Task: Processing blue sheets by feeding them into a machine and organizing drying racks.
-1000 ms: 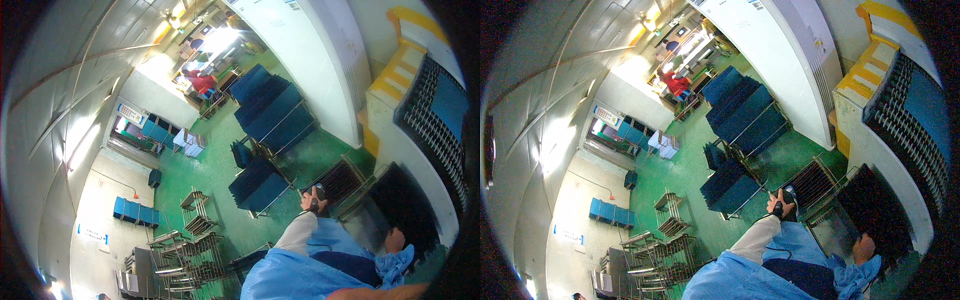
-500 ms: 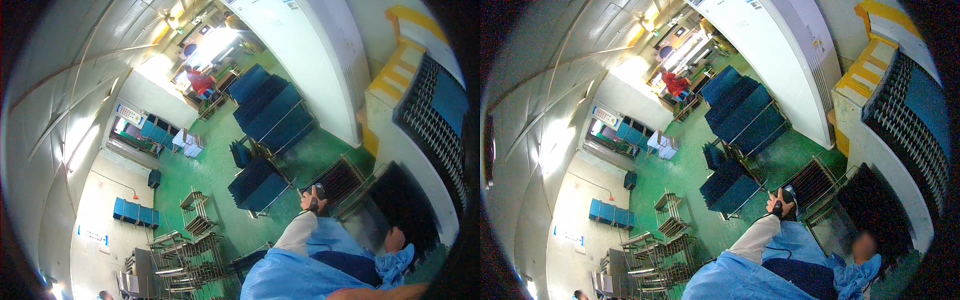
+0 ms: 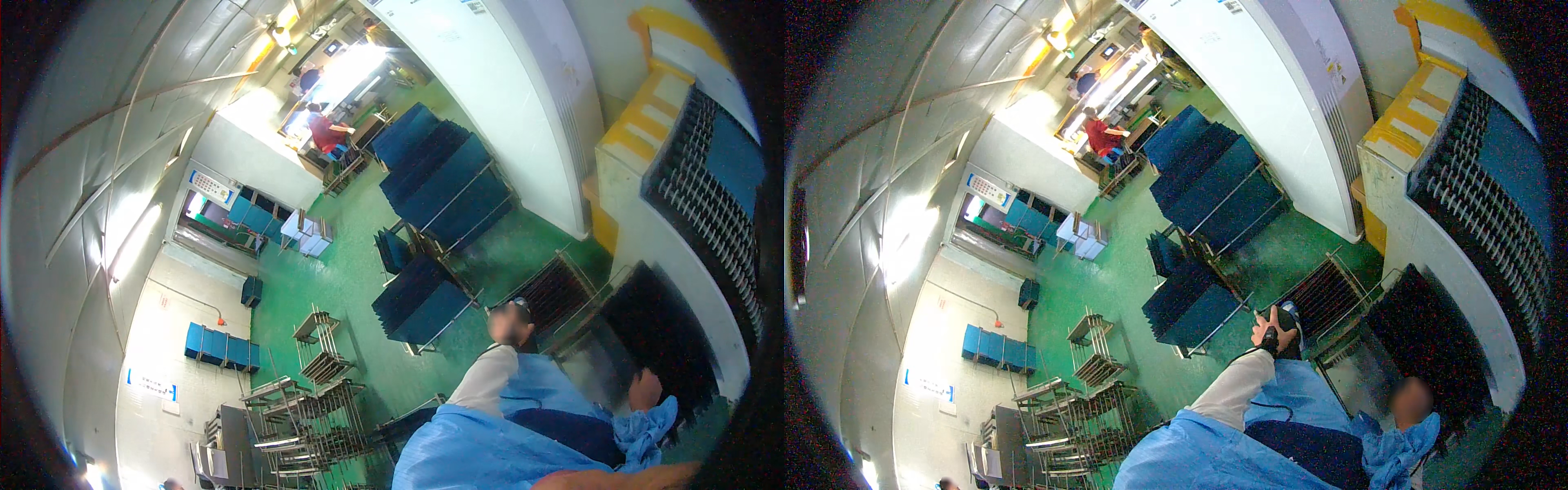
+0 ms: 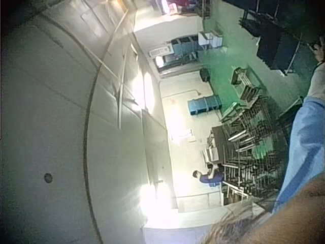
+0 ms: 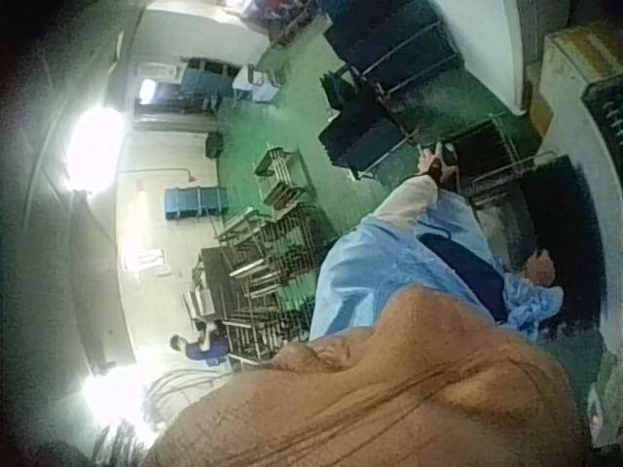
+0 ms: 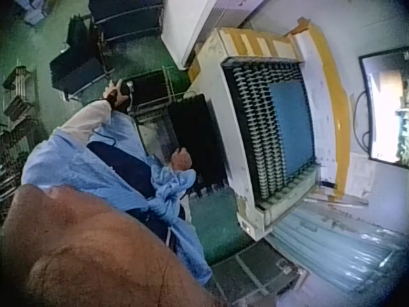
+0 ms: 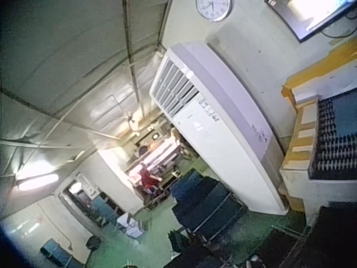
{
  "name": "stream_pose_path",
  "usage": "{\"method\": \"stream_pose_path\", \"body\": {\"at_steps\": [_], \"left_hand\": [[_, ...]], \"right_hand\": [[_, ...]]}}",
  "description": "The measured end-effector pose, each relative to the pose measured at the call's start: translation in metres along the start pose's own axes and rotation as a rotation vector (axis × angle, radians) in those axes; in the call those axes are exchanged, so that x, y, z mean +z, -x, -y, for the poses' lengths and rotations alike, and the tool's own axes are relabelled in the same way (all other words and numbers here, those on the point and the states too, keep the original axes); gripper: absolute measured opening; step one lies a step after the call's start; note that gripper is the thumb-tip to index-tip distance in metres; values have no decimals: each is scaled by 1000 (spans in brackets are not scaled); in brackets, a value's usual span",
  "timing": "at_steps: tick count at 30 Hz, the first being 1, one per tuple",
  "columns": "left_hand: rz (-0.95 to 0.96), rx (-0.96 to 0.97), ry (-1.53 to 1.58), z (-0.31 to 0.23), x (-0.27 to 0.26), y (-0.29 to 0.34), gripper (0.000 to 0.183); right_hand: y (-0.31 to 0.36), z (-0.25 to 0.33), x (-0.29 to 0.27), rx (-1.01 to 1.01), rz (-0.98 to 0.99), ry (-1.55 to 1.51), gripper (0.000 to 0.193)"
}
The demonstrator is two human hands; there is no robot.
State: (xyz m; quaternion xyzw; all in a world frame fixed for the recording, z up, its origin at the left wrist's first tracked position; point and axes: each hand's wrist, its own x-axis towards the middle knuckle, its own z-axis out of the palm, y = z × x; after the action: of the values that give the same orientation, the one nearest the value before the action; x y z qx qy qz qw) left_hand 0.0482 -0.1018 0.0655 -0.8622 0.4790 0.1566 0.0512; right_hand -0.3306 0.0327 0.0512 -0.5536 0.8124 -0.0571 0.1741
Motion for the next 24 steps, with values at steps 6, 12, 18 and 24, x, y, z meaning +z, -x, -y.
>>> {"method": "stream_pose_path", "body": {"at_steps": [6, 12, 18, 24], "left_hand": [[-15, 17, 3, 1, -3, -7, 92], [-23, 22, 2, 5, 0, -3, 92], [-17, 20, 4, 4, -2, 4, 93], [42, 23, 3, 3, -2, -3, 95]], "right_hand": [[-4, 6, 0, 13, 15, 1, 21], [-4, -8, 16, -32, -8, 8, 22], [3, -16, 18, -98, -88, 9, 22], [-2, -5, 5, -47, -65, -5, 20]]}}
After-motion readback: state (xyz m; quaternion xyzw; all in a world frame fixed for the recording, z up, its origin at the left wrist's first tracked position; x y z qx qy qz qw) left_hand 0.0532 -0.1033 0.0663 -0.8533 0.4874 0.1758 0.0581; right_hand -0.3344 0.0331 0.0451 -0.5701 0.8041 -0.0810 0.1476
